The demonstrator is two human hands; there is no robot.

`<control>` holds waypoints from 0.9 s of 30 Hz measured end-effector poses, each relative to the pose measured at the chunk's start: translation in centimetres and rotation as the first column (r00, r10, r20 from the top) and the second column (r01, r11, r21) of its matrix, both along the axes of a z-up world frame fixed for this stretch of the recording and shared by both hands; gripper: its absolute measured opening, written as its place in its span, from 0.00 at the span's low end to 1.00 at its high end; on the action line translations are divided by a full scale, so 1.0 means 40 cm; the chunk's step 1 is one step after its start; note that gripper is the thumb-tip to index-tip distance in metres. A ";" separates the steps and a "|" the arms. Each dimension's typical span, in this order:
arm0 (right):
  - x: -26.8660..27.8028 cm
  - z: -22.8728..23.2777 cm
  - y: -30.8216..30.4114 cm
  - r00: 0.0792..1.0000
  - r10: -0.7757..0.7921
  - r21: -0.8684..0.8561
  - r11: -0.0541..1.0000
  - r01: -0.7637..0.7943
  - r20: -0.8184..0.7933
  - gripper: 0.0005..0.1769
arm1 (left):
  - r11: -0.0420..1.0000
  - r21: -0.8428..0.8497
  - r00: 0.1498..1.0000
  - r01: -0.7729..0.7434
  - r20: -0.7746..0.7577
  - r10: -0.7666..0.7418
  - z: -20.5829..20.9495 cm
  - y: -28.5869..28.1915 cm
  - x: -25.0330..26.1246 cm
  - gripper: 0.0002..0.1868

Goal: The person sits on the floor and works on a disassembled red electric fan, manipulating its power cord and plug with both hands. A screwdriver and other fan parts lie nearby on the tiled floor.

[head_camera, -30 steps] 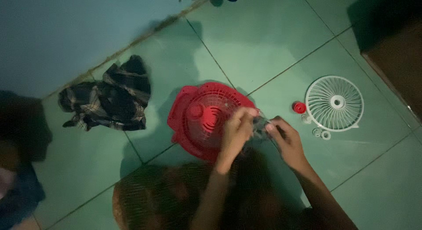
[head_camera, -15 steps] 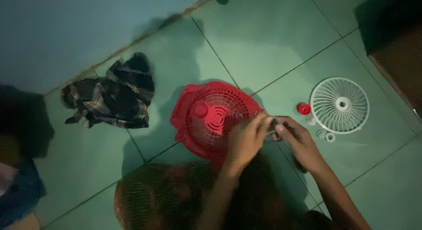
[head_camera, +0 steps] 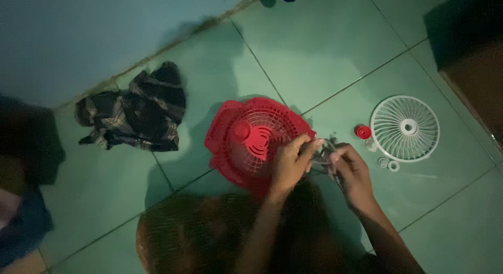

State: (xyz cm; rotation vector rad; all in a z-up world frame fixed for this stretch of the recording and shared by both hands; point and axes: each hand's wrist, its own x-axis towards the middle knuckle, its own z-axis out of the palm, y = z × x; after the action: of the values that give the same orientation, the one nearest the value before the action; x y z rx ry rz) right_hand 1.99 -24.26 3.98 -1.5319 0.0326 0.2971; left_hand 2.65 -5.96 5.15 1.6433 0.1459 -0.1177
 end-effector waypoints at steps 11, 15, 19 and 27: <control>0.068 0.099 -0.052 0.958 0.197 -0.544 0.837 -0.053 0.210 0.09 | 0.962 -0.208 0.984 -0.179 -0.017 0.180 -0.066 0.022 0.014 0.20; 0.070 0.076 -0.059 0.992 0.026 -0.196 0.981 -0.001 0.127 0.13 | 0.916 -0.325 0.951 -0.235 0.117 0.285 -0.104 0.031 0.032 0.20; 0.055 0.029 -0.052 0.991 -0.078 0.524 0.843 0.123 -0.107 0.06 | 0.680 -0.712 0.974 -0.177 -0.025 0.227 -0.157 0.059 0.011 0.15; 0.080 0.060 -0.070 0.971 0.239 -0.185 0.953 -0.238 -0.015 0.18 | 0.520 -0.842 0.990 -0.142 -0.111 0.091 -0.162 0.094 -0.006 0.16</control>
State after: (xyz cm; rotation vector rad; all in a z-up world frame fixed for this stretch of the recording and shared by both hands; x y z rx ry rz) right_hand 5.19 -27.07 6.37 -1.7256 -0.1362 0.4918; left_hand 2.42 -2.22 -1.31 0.6167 0.1996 -0.1037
